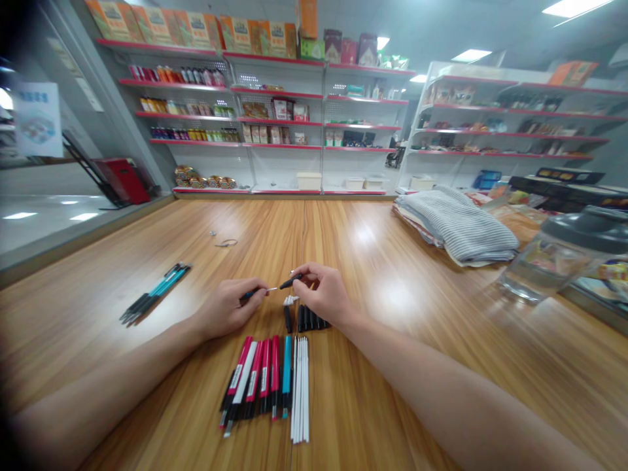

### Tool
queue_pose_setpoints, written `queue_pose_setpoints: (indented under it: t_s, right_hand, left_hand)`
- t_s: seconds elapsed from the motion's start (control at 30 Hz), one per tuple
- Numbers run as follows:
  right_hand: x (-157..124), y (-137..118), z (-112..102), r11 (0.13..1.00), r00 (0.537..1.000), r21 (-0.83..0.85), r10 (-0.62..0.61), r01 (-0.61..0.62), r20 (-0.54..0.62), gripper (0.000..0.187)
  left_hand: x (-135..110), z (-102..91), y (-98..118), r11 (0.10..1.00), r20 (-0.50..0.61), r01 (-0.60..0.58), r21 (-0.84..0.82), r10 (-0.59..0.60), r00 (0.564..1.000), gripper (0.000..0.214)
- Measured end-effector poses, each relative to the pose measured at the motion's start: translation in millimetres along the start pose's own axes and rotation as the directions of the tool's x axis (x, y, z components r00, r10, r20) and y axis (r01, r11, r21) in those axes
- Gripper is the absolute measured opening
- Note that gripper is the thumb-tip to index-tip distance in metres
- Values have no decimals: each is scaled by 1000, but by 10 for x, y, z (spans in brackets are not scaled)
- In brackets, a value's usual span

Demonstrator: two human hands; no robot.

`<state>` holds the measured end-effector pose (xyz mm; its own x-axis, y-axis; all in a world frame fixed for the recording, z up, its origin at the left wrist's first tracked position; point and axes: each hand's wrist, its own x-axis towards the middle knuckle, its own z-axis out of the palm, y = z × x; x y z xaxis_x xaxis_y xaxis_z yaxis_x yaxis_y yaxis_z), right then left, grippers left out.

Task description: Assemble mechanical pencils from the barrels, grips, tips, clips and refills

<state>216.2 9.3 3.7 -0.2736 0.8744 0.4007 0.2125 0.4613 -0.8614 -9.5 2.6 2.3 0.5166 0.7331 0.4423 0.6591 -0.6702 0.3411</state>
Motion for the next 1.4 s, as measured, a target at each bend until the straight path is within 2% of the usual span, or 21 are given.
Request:
queue_pose_setpoints:
  t_s: [0.17,0.37,0.5,0.6,0.8,0.9,0.97,1.07,1.17,1.27,1.33,1.4]
  right_hand:
    - [-10,-2,2,1000,1000,8,-17,17,15,22]
    - [-20,-12,7,999,999,30,-35,35,9,25]
    - [-46,-55,39,997,997,-13,-75,75,21,25]
    - [-59,-78,51,991,993,-73,-114,115,20,23]
    - [-62,-80,50,990,993,-82,-117,117,3,23]
    - [-34,-92,42,997,996,-30,-71,70,-60,22]
    - [13,-80,16,997,989,76,-21,32,-147,19]
    - [114,9,-72,972,960,234,64,1,-273,13]
    - [206,162,-198,961,927,276,130,-29,-351,6]
    - [250,280,-303,948,918,296,213,-112,-334,2]
    - [248,307,-338,945,933,280,243,-167,-264,7]
    - [227,303,-343,961,953,196,231,-193,-195,9]
  left_hand:
    - [6,-1,23,999,-26,-15,-35,14,1000,20]
    - [26,24,35,992,-133,-3,-130,-14,991,18]
    - [31,31,54,992,-96,-17,-124,6,995,18]
    - [24,33,50,989,-112,-12,-149,-5,994,21]
    - [9,34,55,992,-107,-37,-123,24,994,19]
    - [12,31,63,995,-111,-26,-100,15,994,18]
    - [14,28,60,996,-108,-28,-81,19,994,19]
    - [14,24,48,998,-96,-37,-52,32,995,20]
    - [10,16,43,1000,-56,-17,-26,15,998,20]
    - [7,4,49,1000,-2,5,-3,-5,1000,21]
    - [7,-1,51,1000,20,5,3,-5,1000,21]
    - [9,-1,47,1000,28,9,5,-9,1000,21]
